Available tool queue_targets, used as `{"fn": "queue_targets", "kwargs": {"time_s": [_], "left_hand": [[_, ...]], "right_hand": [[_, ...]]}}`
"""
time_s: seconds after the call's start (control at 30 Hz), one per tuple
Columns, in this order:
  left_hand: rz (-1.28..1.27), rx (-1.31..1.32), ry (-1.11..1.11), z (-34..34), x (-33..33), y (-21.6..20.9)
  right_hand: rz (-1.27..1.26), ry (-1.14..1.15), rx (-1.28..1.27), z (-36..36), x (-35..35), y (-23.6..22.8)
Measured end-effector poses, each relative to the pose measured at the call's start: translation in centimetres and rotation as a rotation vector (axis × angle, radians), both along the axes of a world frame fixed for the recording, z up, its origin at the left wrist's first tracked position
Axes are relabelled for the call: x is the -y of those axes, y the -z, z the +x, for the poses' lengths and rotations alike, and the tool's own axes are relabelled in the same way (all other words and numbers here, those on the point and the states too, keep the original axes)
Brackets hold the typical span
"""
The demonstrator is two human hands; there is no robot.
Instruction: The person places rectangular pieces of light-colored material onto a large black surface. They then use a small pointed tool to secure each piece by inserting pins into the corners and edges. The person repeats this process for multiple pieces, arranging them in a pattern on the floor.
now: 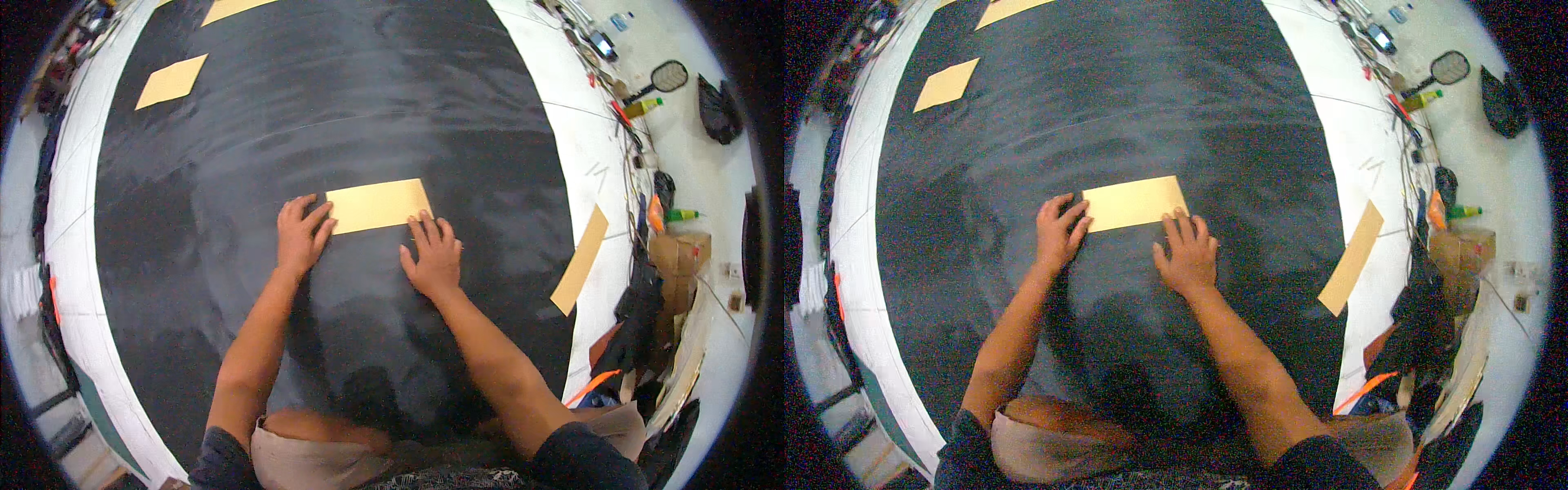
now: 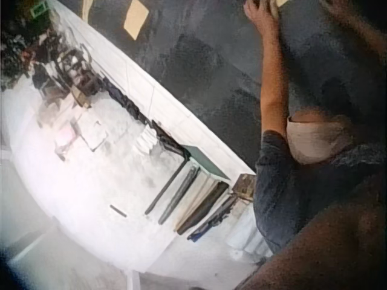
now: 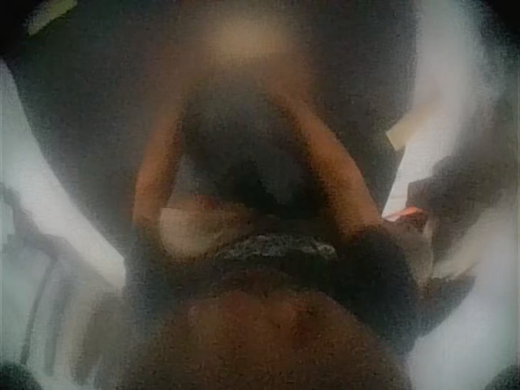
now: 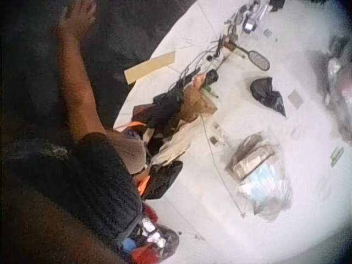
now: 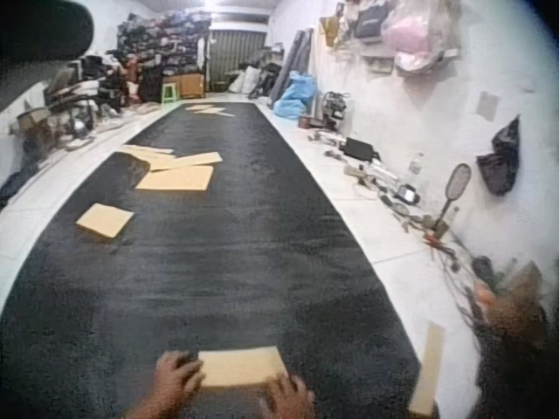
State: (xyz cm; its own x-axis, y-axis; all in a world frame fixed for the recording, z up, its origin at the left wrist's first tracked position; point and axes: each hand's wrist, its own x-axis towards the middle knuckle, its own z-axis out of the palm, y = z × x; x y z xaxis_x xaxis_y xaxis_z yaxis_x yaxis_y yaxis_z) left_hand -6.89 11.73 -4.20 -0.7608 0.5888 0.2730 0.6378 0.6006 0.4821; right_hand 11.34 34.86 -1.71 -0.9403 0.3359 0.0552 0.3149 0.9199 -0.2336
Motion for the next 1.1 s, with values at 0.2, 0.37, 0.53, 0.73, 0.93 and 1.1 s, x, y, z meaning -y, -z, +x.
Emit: {"fn": "queue_targets", "kwargs": {"time_s": [0.2,0.37,0.53,0.73,0.93,1.1], "left_hand": [[0.022,0.007,0.000,0.20,-0.36,-0.92],[0.024,-0.020,0.008,0.08,0.02,-0.70],[0.020,-0.008,-0.012,0.42,-0.45,-0.97],[0.014,-0.015,-0.011,0.30,-0.36,-0.87],[0.013,-0.019,-0.008,0.16,-0.51,-0.45],[0.008,-0.013,-0.015,0.18,-0.39,-0.55]], "right_hand": [[0.041,-0.004,-0.052,0.27,-0.09,0.61],[0.036,-0.003,-0.061,0.16,0.12,0.68],[0.037,-0.006,-0.063,0.33,-0.07,0.54],[0.021,-0.001,-0.056,0.23,0.01,0.64],[0.040,-0.008,-0.074,0.28,-0.17,0.67],[0.032,-0.015,-0.083,0.24,-0.17,0.65]]}}
